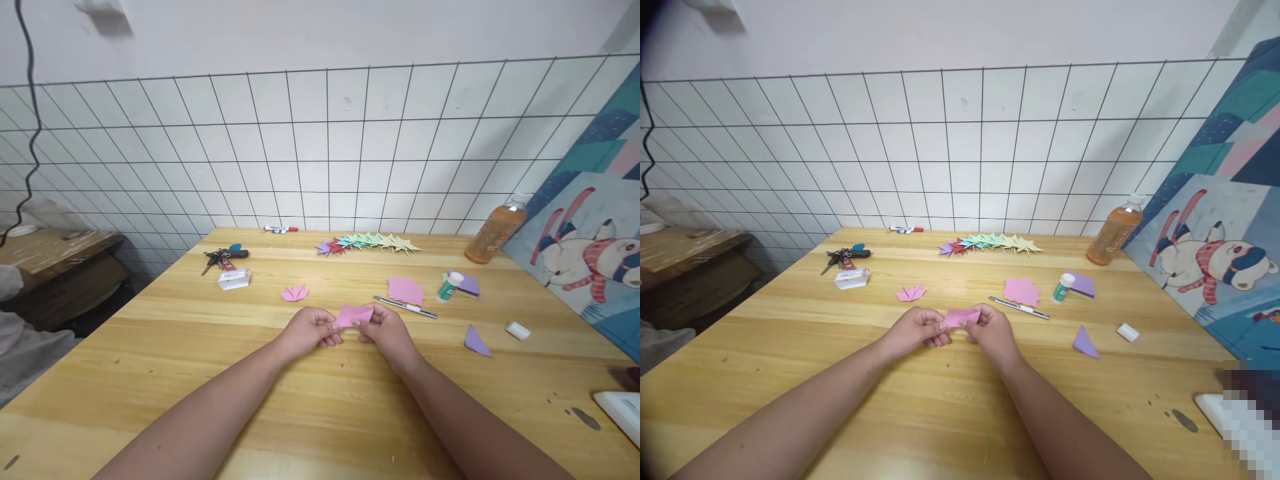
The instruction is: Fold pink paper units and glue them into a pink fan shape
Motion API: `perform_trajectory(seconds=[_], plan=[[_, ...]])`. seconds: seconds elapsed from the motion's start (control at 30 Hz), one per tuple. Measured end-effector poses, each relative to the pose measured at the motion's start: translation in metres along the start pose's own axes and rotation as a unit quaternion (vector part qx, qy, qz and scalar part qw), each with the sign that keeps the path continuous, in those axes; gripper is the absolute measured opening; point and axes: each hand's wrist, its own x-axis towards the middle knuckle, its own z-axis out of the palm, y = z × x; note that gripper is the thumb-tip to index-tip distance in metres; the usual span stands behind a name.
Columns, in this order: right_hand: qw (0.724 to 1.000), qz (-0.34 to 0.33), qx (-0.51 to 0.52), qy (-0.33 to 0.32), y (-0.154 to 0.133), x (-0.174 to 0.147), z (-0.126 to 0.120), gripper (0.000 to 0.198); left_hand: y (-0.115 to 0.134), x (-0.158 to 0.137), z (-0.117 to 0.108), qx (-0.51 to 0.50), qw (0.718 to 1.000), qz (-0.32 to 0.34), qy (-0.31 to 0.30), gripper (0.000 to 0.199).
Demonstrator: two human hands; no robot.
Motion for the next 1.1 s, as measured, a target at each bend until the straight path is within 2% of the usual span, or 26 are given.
perform_trajectory(seconds=[0.17, 0.4, 0.67, 0.87, 0.97, 1.1], plan=[[1.0, 0.004, 0.007, 0.012, 0.001, 0.001, 0.0, 0.032, -0.003, 0.001, -0.001, -0.009, 1.0, -0.003, 0.011, 0.038], [0.994, 0.0, 0.053, 0.1, 0.001, 0.007, -0.014, 0.035, -0.01, 0.007, -0.006, -0.036, 0.998, -0.01, 0.054, 0.04], [0.998, -0.015, 0.033, 0.044, 0.002, 0.004, -0.007, 0.031, -0.002, 0.0, 0.007, -0.007, 0.999, 0.022, 0.048, 0.039], [0.999, -0.028, -0.017, 0.014, 0.002, 0.001, 0.0, 0.028, -0.002, 0.0, 0.004, 0.002, 0.999, 0.027, 0.044, 0.03], [0.995, -0.052, -0.087, -0.007, -0.002, -0.001, -0.002, 0.023, -0.004, 0.0, 0.002, 0.061, 0.996, 0.059, 0.038, 0.026], [0.973, -0.095, -0.211, -0.019, -0.007, -0.006, -0.005, 0.013, -0.006, -0.002, 0.001, 0.164, 0.978, 0.125, 0.04, 0.022]])
